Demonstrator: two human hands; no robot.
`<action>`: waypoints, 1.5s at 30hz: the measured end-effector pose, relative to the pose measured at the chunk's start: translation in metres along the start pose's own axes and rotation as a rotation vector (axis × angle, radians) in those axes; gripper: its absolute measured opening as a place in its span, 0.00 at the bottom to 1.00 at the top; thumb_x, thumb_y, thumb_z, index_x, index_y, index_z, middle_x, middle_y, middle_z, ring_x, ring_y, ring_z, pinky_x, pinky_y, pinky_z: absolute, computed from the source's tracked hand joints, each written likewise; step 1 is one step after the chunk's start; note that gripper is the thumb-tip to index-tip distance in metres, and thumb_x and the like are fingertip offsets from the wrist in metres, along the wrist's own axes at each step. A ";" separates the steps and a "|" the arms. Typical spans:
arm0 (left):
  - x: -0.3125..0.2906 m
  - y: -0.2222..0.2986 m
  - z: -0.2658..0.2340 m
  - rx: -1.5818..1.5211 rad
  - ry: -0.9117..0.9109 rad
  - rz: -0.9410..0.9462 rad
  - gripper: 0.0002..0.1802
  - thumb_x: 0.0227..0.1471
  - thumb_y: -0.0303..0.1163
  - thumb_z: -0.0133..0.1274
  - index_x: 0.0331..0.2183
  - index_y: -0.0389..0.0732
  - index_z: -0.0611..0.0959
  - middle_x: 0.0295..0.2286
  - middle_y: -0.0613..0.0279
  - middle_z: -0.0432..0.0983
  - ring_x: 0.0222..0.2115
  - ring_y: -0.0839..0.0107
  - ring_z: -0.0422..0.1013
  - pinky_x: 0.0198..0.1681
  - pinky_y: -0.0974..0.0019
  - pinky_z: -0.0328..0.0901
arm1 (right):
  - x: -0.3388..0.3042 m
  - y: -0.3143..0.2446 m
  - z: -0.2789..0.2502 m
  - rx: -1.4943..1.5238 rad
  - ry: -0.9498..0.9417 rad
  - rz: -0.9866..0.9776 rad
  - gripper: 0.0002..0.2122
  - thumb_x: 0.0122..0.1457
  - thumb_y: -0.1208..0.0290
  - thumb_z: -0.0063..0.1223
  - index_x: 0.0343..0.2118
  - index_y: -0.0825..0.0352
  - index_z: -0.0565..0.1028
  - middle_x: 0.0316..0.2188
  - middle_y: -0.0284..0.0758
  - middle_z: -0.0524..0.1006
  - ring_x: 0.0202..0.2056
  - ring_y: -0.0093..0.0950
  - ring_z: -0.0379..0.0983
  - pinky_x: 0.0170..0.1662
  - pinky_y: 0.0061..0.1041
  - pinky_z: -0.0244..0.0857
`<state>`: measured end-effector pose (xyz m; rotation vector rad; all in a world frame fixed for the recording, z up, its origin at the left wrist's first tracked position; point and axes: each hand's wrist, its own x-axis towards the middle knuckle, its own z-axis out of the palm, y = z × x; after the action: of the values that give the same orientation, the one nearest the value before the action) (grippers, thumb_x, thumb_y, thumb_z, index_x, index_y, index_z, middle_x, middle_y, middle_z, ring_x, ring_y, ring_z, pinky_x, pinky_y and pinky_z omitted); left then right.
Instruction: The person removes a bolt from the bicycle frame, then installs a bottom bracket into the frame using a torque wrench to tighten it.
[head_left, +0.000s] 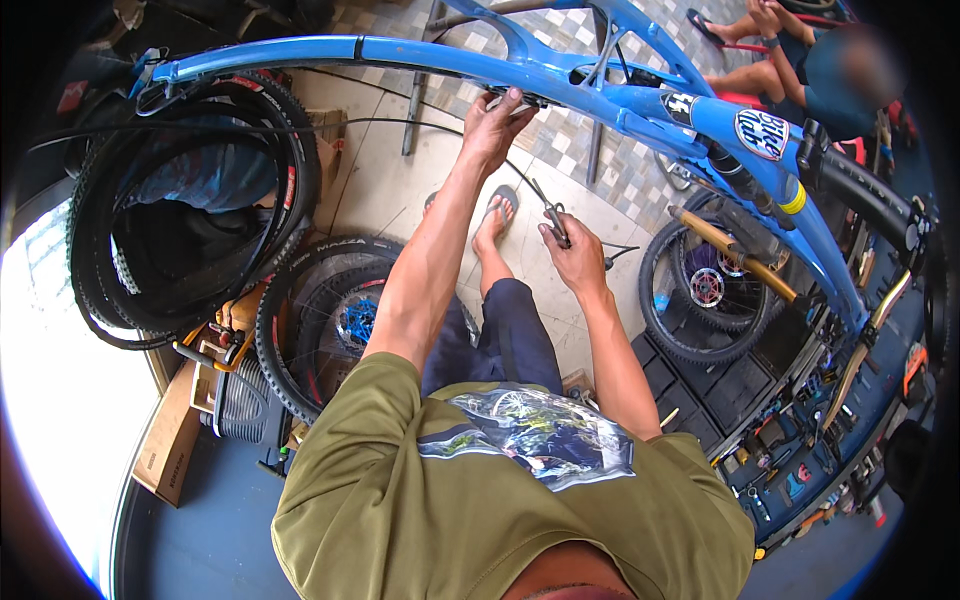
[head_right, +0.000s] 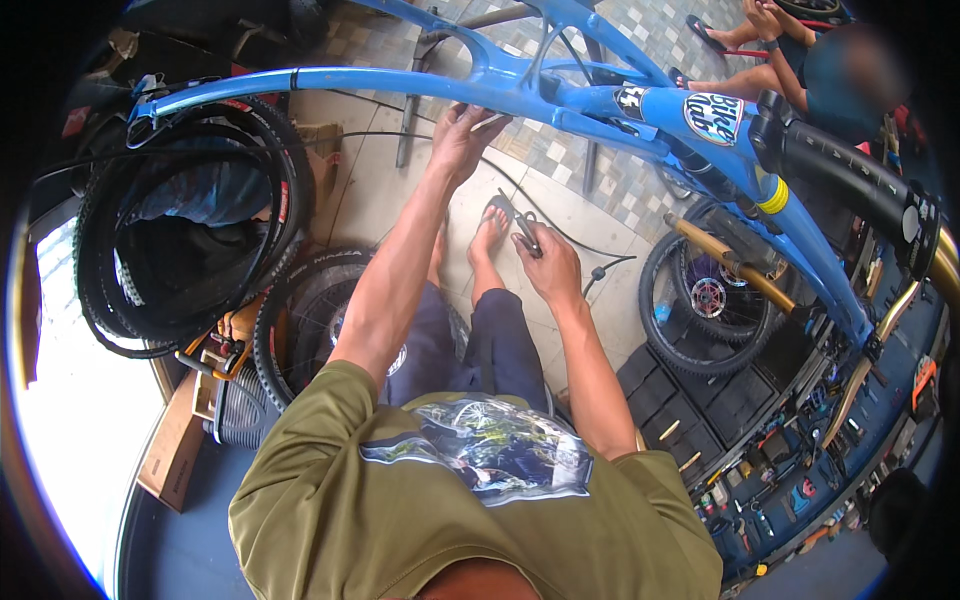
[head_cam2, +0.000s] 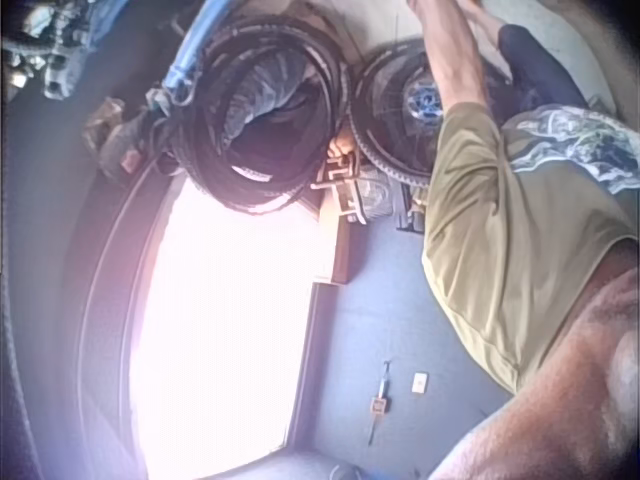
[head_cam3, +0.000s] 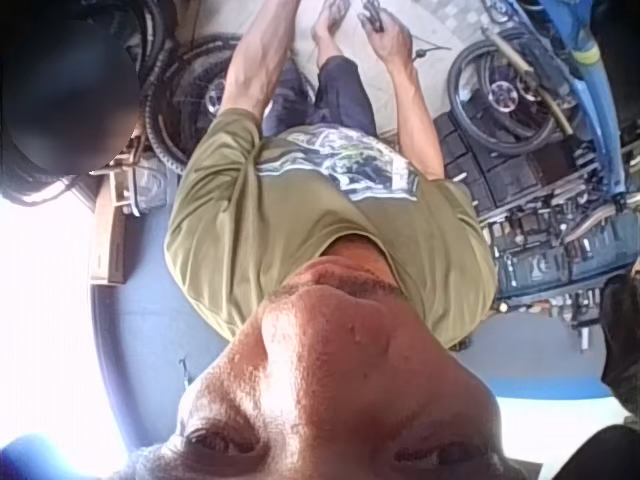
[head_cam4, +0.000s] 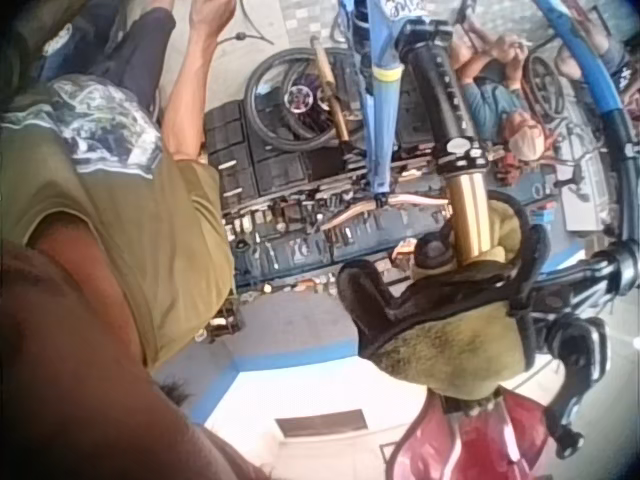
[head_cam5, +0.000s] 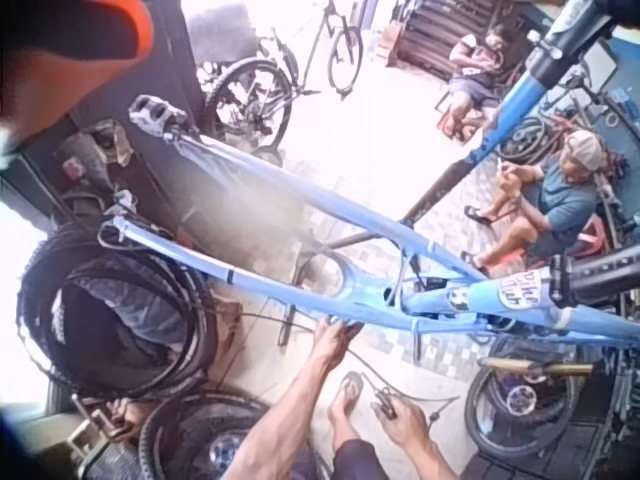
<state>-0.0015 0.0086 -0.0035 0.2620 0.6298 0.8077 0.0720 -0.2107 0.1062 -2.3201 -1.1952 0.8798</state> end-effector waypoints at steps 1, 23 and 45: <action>0.000 0.000 0.000 -0.022 -0.006 -0.019 0.48 0.57 0.40 0.65 0.61 0.25 0.52 0.50 0.39 0.70 0.48 0.49 0.75 0.55 0.52 0.73 | -0.001 0.000 0.000 0.000 0.002 0.005 0.11 0.60 0.63 0.62 0.37 0.66 0.78 0.29 0.42 0.79 0.31 0.45 0.77 0.35 0.39 0.68; -0.008 0.004 0.013 -0.018 0.074 -0.046 0.26 0.62 0.41 0.57 0.51 0.29 0.72 0.45 0.48 0.76 0.50 0.56 0.73 0.62 0.45 0.67 | -0.023 0.002 -0.004 -0.030 -0.009 0.072 0.12 0.59 0.63 0.64 0.39 0.67 0.79 0.31 0.42 0.80 0.30 0.43 0.77 0.34 0.37 0.69; -0.008 0.007 0.010 -0.041 0.061 -0.070 0.24 0.62 0.38 0.58 0.49 0.29 0.72 0.42 0.51 0.74 0.49 0.54 0.73 0.59 0.45 0.69 | -0.026 0.002 -0.010 -0.017 -0.008 0.049 0.13 0.60 0.64 0.63 0.43 0.66 0.79 0.32 0.42 0.81 0.33 0.45 0.78 0.36 0.37 0.70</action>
<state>-0.0036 0.0075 0.0112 0.1773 0.6753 0.7631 0.0685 -0.2344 0.1213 -2.3704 -1.1581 0.9004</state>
